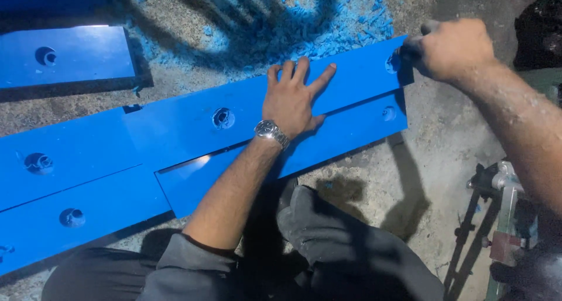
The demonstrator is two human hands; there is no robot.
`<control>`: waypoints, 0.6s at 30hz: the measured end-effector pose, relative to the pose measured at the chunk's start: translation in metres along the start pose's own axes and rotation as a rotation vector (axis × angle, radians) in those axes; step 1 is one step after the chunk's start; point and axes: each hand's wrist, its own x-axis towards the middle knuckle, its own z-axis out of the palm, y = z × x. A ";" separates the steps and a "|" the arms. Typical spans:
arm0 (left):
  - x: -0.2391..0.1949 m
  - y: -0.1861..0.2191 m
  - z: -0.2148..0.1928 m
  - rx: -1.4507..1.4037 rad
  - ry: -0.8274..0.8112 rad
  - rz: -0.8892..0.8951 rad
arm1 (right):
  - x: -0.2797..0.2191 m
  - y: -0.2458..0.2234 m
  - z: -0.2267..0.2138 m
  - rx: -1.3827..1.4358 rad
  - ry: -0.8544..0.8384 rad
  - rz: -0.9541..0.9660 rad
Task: Deburring holes in blue plastic industrial parts using a hand tool while sitting on a workshop floor.
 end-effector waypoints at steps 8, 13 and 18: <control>0.001 0.001 -0.002 -0.006 -0.011 -0.014 | -0.002 0.033 0.077 0.122 -0.170 0.115; 0.000 0.002 -0.003 -0.011 0.004 -0.021 | -0.019 0.002 0.036 0.266 -0.244 0.177; -0.001 0.005 -0.004 0.004 -0.003 -0.021 | -0.020 -0.026 -0.021 0.485 -0.392 0.264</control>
